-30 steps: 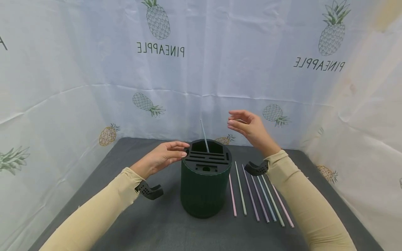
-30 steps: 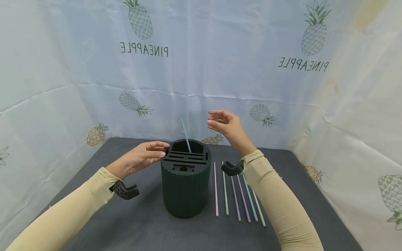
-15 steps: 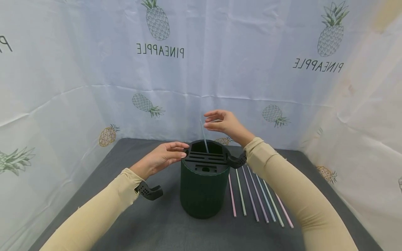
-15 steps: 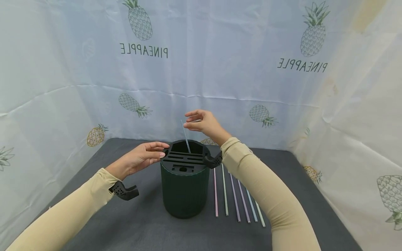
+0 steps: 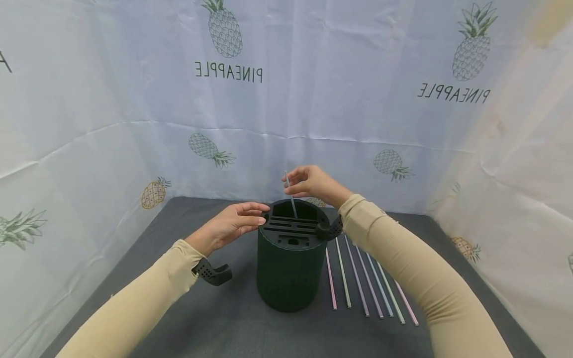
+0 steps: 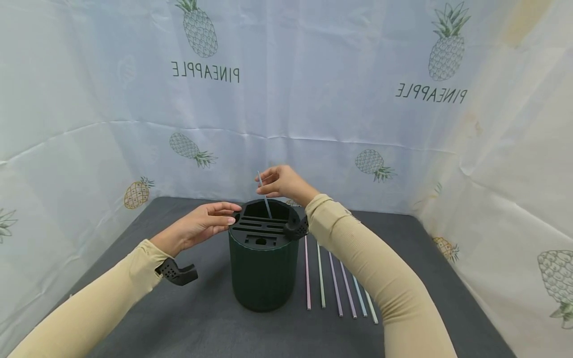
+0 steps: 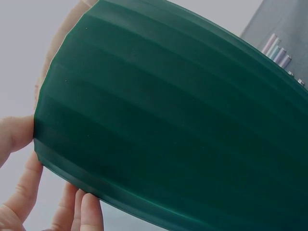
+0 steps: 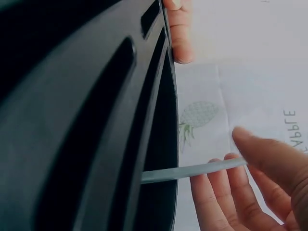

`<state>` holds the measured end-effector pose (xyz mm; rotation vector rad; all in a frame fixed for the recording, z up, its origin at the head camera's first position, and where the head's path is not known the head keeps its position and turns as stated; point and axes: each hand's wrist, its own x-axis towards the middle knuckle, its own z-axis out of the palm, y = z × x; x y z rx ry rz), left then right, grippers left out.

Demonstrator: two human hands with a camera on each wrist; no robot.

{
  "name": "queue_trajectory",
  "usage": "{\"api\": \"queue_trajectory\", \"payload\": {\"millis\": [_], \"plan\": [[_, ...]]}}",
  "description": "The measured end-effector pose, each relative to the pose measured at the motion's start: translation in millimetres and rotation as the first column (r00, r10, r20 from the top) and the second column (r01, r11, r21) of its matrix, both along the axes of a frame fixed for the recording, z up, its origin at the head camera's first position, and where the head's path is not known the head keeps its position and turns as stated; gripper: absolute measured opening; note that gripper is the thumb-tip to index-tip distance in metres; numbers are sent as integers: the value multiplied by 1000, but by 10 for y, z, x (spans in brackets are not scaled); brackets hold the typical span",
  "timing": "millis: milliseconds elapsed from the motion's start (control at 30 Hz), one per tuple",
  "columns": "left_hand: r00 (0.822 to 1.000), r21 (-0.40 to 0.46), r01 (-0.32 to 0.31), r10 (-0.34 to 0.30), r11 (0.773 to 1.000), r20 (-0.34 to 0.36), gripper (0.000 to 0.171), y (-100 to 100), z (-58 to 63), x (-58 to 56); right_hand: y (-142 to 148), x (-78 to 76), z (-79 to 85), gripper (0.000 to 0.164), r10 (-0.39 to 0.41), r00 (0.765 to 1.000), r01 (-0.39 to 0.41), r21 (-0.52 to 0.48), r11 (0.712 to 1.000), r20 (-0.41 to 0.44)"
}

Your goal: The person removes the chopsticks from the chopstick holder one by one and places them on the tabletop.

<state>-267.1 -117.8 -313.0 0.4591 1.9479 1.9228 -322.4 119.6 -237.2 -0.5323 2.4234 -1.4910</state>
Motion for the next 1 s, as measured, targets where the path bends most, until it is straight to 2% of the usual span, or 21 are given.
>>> {"api": "queue_trajectory", "payload": {"millis": [167,300,400,500,600,767,900,1000], "plan": [[1000,0,-2,2,1000,2,52,1,4,0,15,9,2,21,-2,1000,2,-2,1000,24],[1000,-1,-6,6,1000,4,52,2,5,0,54,22,48,15,7,1000,-6,-44,999,20],[1000,-2,-6,6,1000,4,52,5,5,1,113,45,140,14,-4,1000,3,-114,993,-9],[1000,0,-5,5,1000,3,53,6,5,3,198,86,277,13,-41,998,31,-236,971,-39],[1000,-1,-5,5,1000,0,53,6,5,6,331,134,432,13,-81,995,54,-387,920,-54],[1000,-3,-4,4,1000,-3,54,5,4,5,670,175,633,16,-133,986,48,-592,805,-101],[1000,-1,1,-1,1000,-3,54,0,1,-3,987,180,711,20,-203,971,47,-730,682,-127],[1000,0,0,0,1000,-2,54,-2,-1,-6,1229,191,727,23,-252,961,51,-815,577,-118]]}}
